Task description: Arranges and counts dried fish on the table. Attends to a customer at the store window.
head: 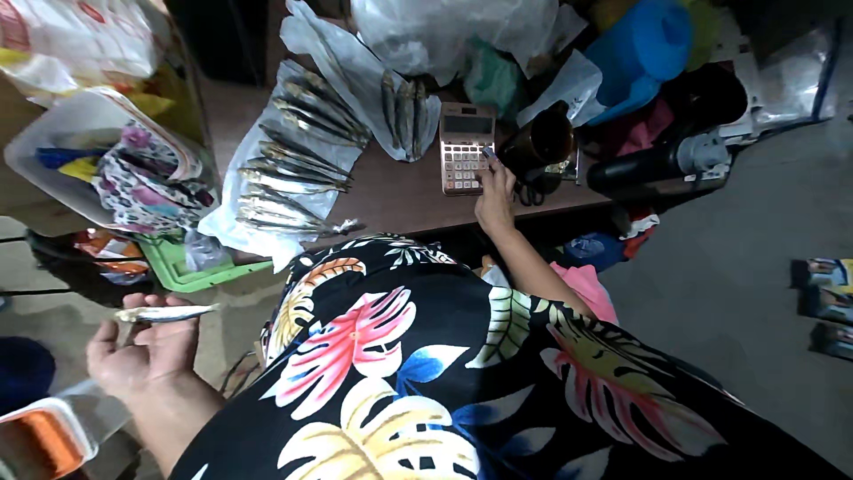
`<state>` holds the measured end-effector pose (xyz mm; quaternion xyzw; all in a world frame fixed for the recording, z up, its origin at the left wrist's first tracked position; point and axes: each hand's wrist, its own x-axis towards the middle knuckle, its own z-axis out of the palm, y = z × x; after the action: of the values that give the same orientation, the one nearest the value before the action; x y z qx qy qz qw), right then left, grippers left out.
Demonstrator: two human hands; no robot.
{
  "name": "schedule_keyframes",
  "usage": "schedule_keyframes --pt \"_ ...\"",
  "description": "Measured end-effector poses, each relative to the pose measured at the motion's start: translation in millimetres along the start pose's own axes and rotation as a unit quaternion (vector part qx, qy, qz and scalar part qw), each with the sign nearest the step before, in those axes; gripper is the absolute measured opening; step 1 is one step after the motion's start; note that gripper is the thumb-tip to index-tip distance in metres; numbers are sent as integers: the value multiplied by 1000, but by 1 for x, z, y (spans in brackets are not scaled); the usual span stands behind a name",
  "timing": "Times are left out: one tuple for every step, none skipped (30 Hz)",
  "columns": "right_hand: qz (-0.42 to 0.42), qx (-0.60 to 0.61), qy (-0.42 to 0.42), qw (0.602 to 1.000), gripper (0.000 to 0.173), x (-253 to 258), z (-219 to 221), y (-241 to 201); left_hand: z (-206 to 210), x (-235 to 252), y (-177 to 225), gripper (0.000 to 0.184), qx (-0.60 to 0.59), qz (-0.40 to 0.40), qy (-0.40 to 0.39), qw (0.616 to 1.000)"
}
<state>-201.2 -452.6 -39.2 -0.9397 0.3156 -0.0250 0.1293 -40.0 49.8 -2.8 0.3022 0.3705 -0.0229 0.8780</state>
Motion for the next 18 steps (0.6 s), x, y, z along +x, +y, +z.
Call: schedule_keyframes --pt "11 -1 -13 1000 44 0 1 -2 1 -1 0 46 -2 -3 -5 1000" --pt "12 1 -13 1000 45 -1 2 -2 2 -2 -1 46 -4 -6 -6 1000" --pt "6 3 -6 1000 45 -2 3 -3 2 -2 0 46 -5 -8 -8 1000" --pt "-8 4 2 1000 44 -4 3 -4 2 -3 0 46 -5 -8 -8 1000" --pt "-28 4 4 1000 44 -7 4 -6 1 -4 0 45 -5 -6 -6 1000" --pt "-49 1 0 999 44 -10 5 -7 1 -5 0 45 -1 -2 -2 1000" --pt "-66 -4 -10 998 45 -14 6 -10 -1 -5 0 46 3 3 2 1000" --pt "-75 -7 -19 997 46 -16 8 -11 -2 -5 0 46 7 7 4 1000" --pt "-80 -7 -16 997 46 -18 9 -12 -4 -6 1 45 7 10 4 1000" --pt "-77 -2 -7 997 46 -17 10 -11 -5 -6 0 45 5 11 7 1000" --pt "-70 7 4 998 45 -16 9 -9 -4 -8 0 45 3 13 11 1000" --pt "-57 15 14 998 42 -14 6 -6 -4 -9 0 45 3 13 11 1000" --pt "-37 21 10 999 39 -12 2 -4 -4 -9 1 46 1 12 7 1000" --pt "-6 21 -17 1000 38 -10 -7 -3 -4 -9 1 46 -2 12 5 1000" --pt "31 14 -65 997 39 -8 -21 -5 -3 -9 1 46 -4 11 7 1000" --pt "65 6 -113 991 38 -5 -34 -8 -1 -9 1 46 -4 10 10 1000" --pt "60 9 -57 997 36 -4 -24 0 1 -10 0 45 -1 12 12 1000" --pt "52 14 -11 999 36 -1 -15 7 4 -10 -2 44 4 14 14 1000"
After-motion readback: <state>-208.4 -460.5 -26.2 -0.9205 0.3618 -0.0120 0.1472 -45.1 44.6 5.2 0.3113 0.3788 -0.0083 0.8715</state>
